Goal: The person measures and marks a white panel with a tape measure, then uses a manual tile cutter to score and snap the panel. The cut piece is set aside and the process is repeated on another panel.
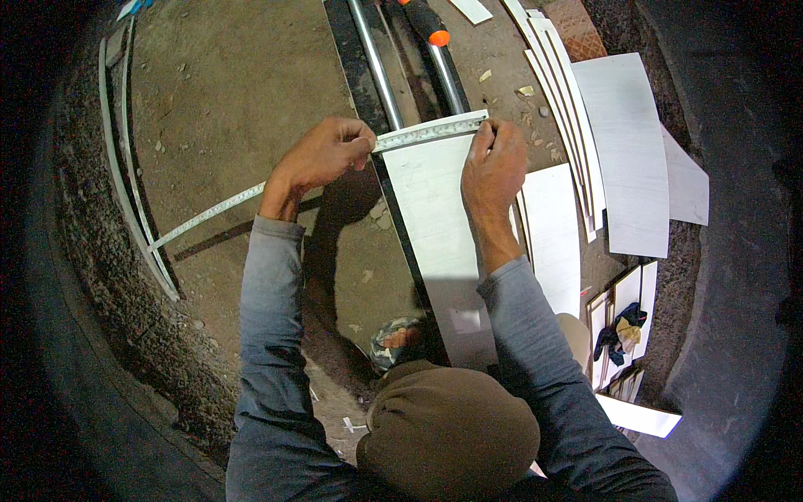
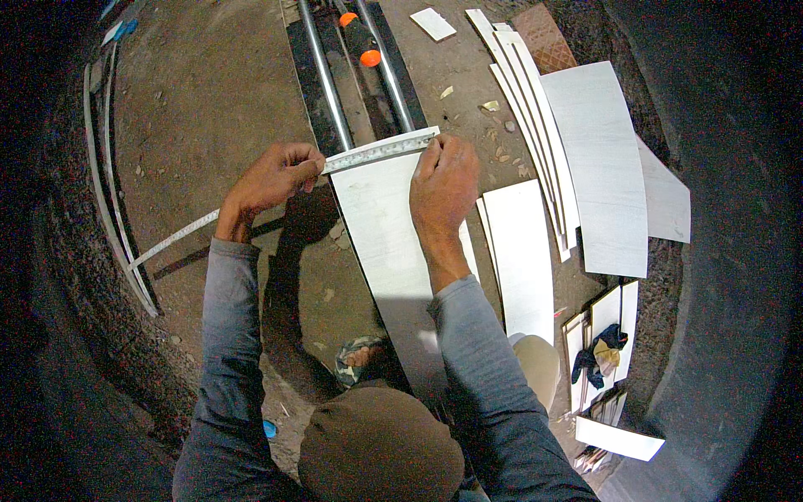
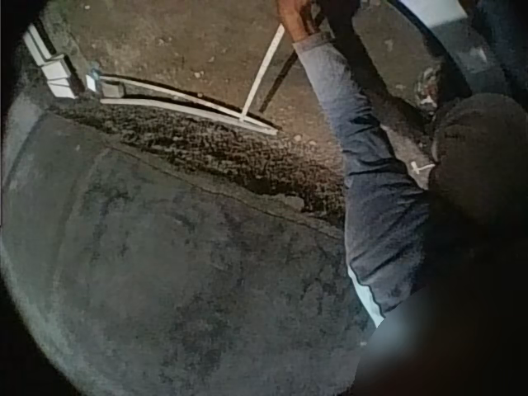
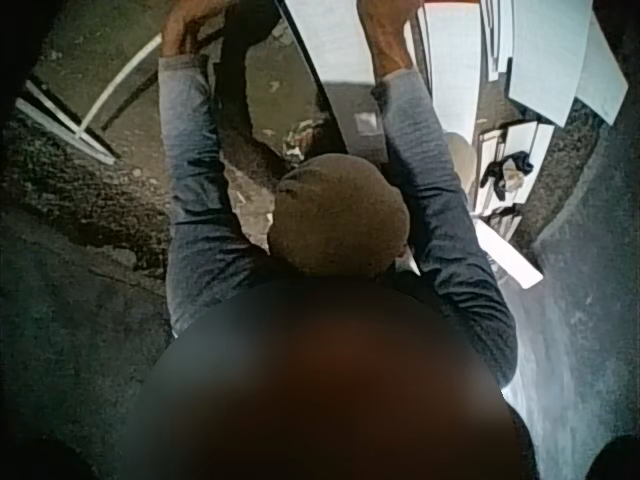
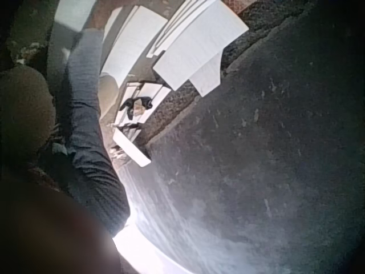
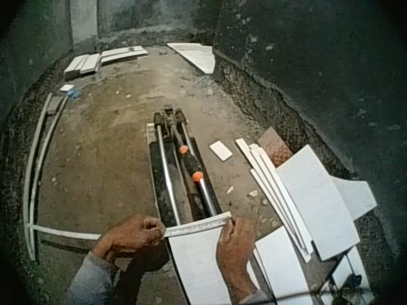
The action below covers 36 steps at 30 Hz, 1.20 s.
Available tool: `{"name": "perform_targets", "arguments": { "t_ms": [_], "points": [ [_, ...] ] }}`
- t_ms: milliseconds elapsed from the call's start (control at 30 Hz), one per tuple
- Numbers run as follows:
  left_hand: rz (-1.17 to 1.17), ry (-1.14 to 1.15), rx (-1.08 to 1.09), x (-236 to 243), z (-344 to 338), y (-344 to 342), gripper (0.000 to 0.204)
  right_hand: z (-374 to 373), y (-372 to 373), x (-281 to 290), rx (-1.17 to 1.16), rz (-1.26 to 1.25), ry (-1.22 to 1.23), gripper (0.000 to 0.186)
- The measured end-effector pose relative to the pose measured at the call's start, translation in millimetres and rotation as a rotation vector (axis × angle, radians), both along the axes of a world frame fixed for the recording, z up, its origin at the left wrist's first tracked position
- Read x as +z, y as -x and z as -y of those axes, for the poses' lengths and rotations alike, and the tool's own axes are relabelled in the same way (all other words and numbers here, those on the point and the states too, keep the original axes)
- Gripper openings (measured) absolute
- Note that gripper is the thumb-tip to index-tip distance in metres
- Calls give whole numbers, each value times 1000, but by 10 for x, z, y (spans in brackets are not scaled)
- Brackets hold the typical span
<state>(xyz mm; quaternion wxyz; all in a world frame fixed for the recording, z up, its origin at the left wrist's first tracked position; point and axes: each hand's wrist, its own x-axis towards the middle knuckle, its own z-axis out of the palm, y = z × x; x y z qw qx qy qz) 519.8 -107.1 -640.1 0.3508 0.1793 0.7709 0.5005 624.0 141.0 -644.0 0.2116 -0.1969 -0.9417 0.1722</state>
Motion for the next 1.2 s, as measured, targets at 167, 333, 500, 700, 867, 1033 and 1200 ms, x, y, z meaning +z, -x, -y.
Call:
{"name": "perform_targets", "arguments": {
  "t_ms": [167, 333, 500, 700, 867, 1033, 1200],
  "points": [
    [5, 1, -16, 37, 0, 0, 25, 9, 7, 2, -4, -39, 38, 19],
    [14, 0, -37, 80, -2, 13, 23, 10, 15, 7, -2, -60, 40, 17],
    [-3, 48, -33, 30, -13, 24, 22, 6, 29, -6, 11, -125, 22, 16],
    [33, -1, -17, -7, -7, 7, 22, 0, 15, -4, 20, -133, -3, 13],
    [-6, 26, -41, 56, 9, -17, 22, 16, 13, 7, 2, -104, 6, 14],
    [-47, 52, -63, 138, 18, -19, 25, 29, 11, 5, -15, -65, 15, 14],
    [68, 59, 6, 164, -11, -32, 25, 8, 2, -15, 6, -65, -2, 14]
  ]
}}
